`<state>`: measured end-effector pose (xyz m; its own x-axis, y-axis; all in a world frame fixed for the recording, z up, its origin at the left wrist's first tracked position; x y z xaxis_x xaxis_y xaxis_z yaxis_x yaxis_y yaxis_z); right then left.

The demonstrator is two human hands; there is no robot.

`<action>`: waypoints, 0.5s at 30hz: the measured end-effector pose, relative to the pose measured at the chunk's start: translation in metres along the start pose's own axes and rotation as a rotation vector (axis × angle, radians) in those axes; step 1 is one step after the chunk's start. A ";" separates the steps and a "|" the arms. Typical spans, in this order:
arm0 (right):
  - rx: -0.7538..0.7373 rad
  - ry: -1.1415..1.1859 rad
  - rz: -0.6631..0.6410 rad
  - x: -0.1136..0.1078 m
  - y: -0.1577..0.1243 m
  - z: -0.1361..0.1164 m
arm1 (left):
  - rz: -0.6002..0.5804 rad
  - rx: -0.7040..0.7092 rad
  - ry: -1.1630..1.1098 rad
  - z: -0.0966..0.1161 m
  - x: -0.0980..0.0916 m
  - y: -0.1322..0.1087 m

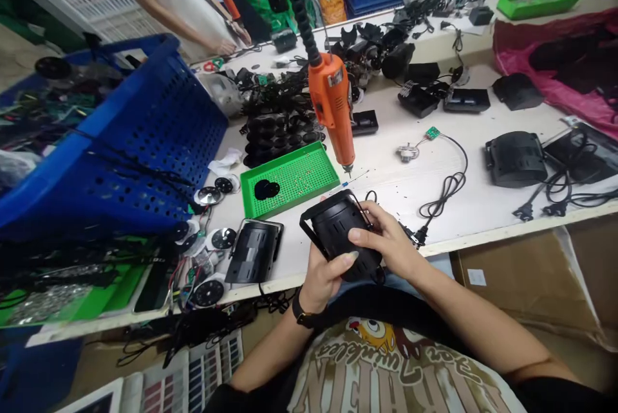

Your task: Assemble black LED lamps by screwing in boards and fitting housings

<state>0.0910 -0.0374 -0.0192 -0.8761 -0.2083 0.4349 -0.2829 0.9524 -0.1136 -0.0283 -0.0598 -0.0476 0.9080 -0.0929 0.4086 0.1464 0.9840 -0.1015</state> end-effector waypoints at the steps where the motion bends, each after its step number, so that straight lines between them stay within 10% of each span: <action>1: 0.001 -0.039 -0.018 -0.001 0.001 -0.003 | -0.015 -0.006 0.014 0.000 0.001 0.000; 15: -0.013 -0.152 0.004 0.003 0.008 -0.019 | -0.036 0.076 0.052 0.006 0.006 0.000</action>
<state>0.0933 -0.0262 -0.0012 -0.9266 -0.2348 0.2937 -0.2749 0.9560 -0.1027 -0.0252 -0.0598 -0.0401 0.9223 -0.1343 0.3625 0.1509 0.9884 -0.0179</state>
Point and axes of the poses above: each hand's wrist, its own y-axis towards the middle knuckle, its own x-axis out of the palm, z = x × y, the point moved 8 cm from there along y, towards the middle knuckle, and after that the axes turned 6 degrees about y, right-handed, at the moved point
